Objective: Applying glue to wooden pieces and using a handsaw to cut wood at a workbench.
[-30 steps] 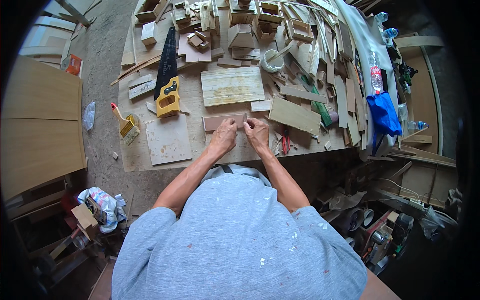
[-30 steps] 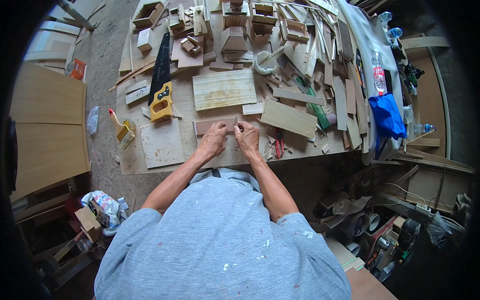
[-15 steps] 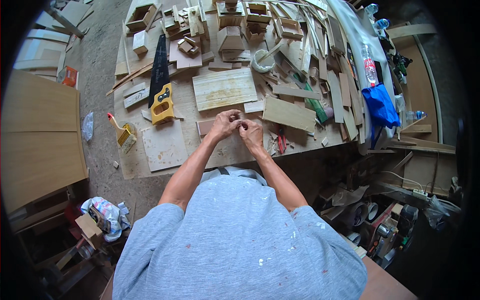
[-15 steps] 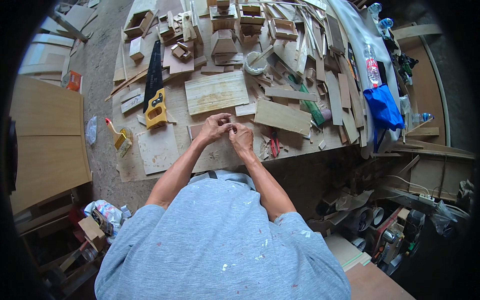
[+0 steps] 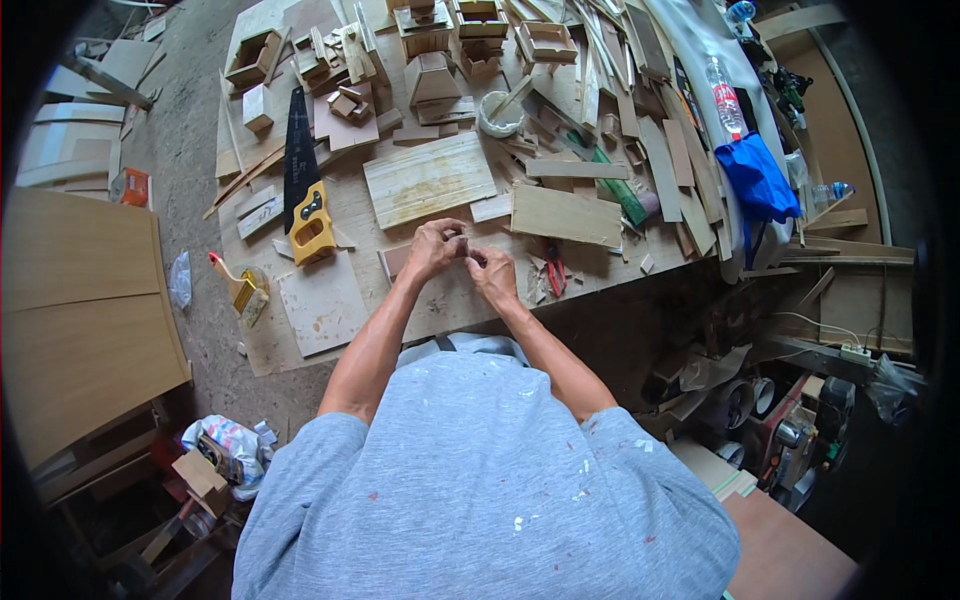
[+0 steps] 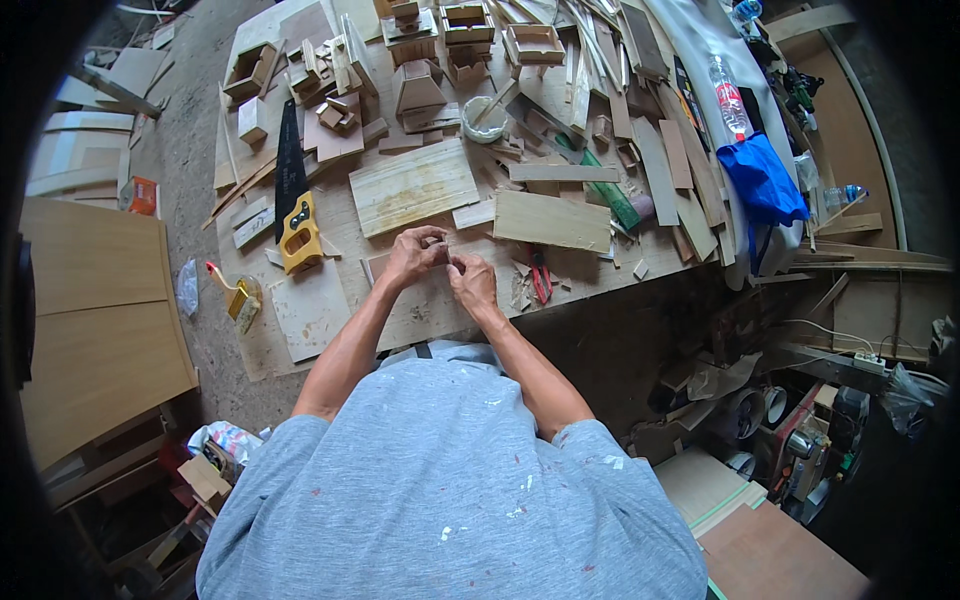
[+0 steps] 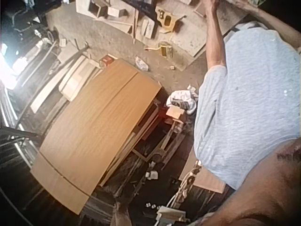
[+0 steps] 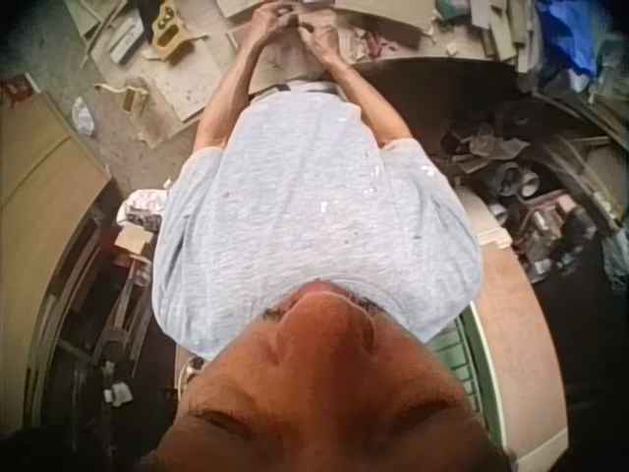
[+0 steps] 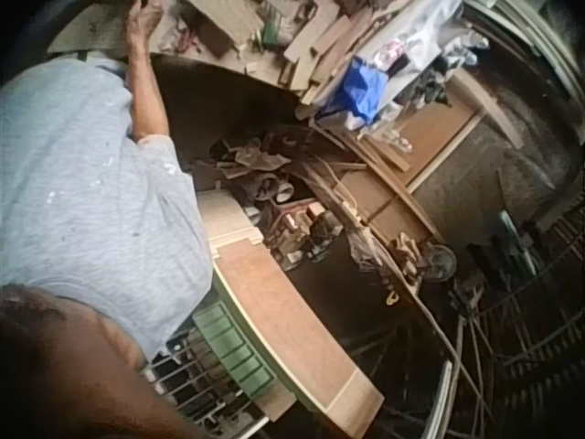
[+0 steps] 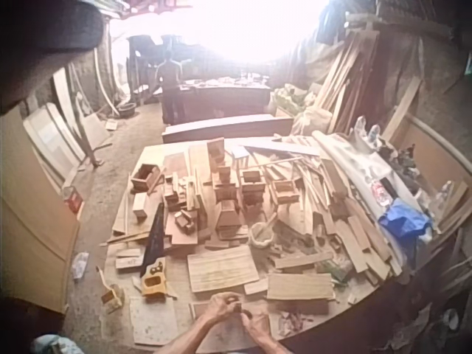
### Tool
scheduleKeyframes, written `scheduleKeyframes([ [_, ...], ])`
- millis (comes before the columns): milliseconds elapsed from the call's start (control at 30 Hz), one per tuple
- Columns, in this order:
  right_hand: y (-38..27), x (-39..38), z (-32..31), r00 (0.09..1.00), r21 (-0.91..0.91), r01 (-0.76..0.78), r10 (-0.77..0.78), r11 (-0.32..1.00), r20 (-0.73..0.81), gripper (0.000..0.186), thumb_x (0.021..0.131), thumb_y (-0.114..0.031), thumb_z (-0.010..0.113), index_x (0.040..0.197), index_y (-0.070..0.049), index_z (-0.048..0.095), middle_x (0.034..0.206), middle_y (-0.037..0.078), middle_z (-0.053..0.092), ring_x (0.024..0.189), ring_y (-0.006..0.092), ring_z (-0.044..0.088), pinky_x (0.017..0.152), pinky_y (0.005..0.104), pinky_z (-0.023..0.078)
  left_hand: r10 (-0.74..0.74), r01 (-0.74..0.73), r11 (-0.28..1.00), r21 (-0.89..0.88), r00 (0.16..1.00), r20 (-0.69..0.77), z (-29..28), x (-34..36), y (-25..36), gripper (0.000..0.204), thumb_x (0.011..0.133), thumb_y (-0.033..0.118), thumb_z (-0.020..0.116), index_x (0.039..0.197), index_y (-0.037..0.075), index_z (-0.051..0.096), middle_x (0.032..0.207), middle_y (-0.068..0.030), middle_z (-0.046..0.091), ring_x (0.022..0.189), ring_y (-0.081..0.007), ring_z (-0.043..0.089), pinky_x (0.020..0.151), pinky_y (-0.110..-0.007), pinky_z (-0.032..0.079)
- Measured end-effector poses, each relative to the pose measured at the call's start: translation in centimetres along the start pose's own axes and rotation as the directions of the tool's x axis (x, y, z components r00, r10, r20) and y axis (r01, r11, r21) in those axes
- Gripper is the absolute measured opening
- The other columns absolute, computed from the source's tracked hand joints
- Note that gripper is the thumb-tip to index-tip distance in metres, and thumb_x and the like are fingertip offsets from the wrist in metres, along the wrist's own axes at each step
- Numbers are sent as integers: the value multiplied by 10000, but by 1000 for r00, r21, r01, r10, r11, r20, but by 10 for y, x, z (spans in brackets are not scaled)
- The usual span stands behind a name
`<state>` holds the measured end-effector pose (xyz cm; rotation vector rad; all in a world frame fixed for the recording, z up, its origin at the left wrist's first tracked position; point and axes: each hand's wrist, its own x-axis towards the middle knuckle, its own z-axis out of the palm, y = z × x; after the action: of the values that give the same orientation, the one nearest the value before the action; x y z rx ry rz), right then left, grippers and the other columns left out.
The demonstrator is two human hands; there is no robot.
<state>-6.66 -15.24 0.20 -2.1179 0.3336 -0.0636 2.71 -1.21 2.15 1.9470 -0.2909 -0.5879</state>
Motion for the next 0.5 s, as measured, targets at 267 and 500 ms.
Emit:
scheduleKeyframes([
  [267,-6,-1,2,996,70,-87,86,994,10,266,822,-209,667,993,-18,736,867,177,715,775,261,693,725,351,533,-36,38,992,-122,999,20,-3,-3,2,290,867,137,697,1134,24,683,816,-77,705,714,-96,646,628,-260,524],
  [500,-9,-2,3,995,68,-96,96,993,3,261,809,-213,640,957,-21,738,913,192,709,861,318,682,806,386,525,-40,41,990,-137,999,10,-2,-7,8,279,865,117,674,1131,33,688,790,-50,707,709,-81,638,640,-257,526],
])
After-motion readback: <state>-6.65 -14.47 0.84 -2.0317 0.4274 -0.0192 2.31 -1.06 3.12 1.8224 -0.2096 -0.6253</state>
